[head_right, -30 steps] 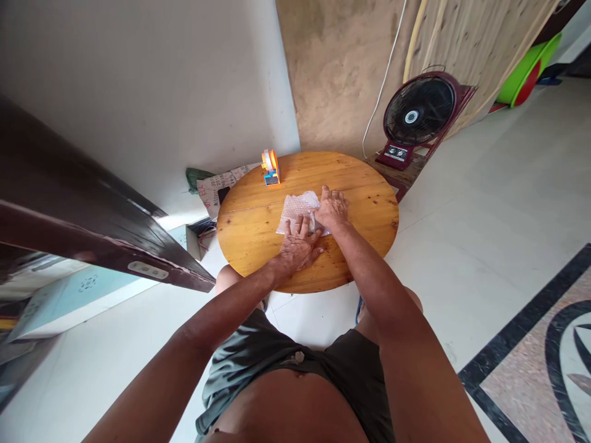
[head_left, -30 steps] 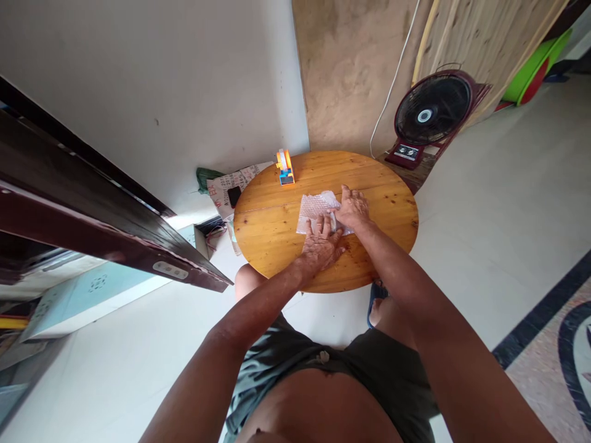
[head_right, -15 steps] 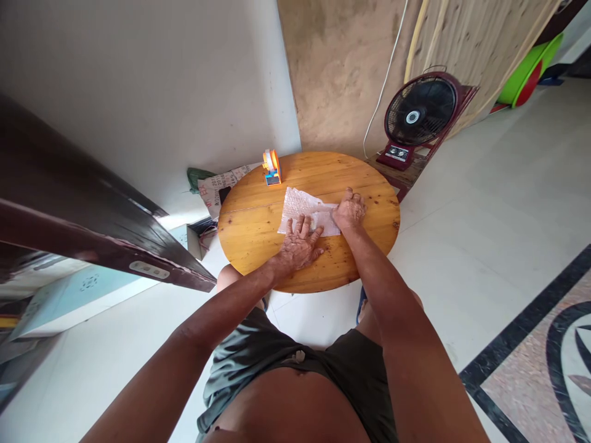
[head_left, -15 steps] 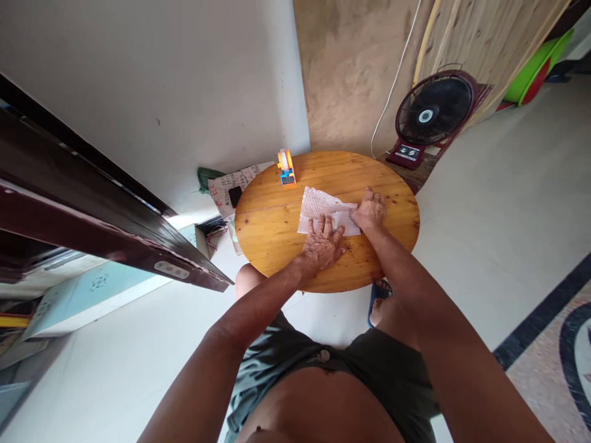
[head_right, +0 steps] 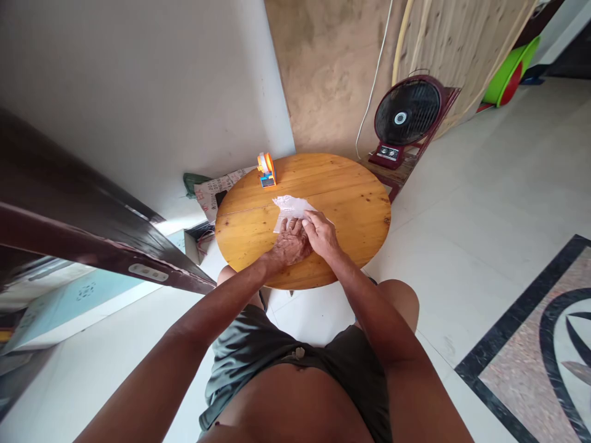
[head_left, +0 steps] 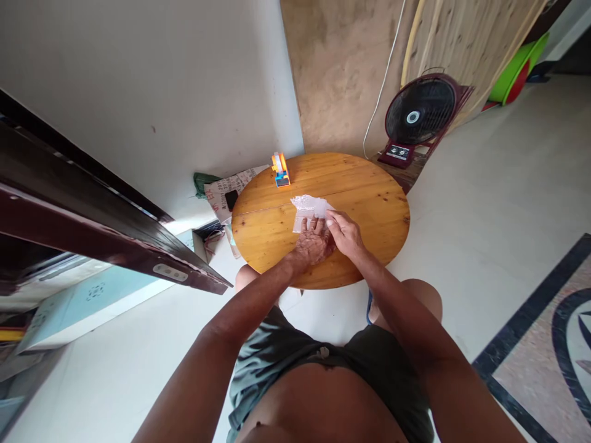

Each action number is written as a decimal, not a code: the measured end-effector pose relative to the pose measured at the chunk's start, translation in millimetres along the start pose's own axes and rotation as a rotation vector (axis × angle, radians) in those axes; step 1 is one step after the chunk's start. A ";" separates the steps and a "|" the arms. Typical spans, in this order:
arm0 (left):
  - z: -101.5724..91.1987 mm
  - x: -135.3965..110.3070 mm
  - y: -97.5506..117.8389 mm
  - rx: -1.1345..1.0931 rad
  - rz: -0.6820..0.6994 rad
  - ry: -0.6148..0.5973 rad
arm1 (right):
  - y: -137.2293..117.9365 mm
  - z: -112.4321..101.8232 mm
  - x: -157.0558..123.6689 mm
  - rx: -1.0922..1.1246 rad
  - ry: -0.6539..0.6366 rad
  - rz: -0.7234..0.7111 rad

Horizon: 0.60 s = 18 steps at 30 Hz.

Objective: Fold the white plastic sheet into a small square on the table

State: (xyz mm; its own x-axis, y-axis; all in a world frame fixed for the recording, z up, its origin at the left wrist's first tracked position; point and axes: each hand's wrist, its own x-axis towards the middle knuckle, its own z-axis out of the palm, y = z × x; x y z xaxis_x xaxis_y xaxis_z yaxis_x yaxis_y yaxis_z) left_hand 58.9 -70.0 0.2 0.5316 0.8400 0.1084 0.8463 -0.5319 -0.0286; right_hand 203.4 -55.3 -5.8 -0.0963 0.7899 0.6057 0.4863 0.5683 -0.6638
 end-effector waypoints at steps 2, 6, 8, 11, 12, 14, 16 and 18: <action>-1.6 -1.3 -4.7 -0.032 0.019 0.031 | 0.5 -2.0 0.9 -0.044 0.026 -0.022; -6.3 -1.2 -20.5 -0.160 0.035 0.060 | -9.9 -9.1 -21.0 -0.134 0.089 -0.130; -8.6 0.9 -31.2 -0.216 0.060 0.061 | -13.5 -10.0 -36.3 -0.159 0.059 -0.146; -11.4 7.6 -46.0 -0.252 0.111 0.069 | -11.7 -7.2 -47.9 -0.222 -0.015 -0.086; -12.0 11.1 -49.7 -0.260 0.127 0.079 | -9.6 -5.8 -47.6 -0.240 -0.033 -0.063; -12.6 19.6 -55.0 -0.285 0.153 0.098 | -4.6 -3.0 -42.5 -0.258 -0.059 -0.033; -12.1 29.2 -58.3 -0.324 0.173 0.113 | 0.6 -0.7 -34.6 -0.249 -0.080 -0.014; -10.7 38.4 -60.4 -0.373 0.181 0.127 | 6.4 1.2 -27.0 -0.215 -0.094 0.018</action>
State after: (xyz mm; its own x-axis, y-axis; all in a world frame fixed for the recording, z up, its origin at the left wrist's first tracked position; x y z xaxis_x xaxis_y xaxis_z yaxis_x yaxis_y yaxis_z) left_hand 27.8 -6.8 16.7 0.6419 0.7224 0.2571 0.6575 -0.6910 0.3003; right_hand 208.1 -72.7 -26.9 -0.1619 0.8231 0.5444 0.6616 0.4998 -0.5589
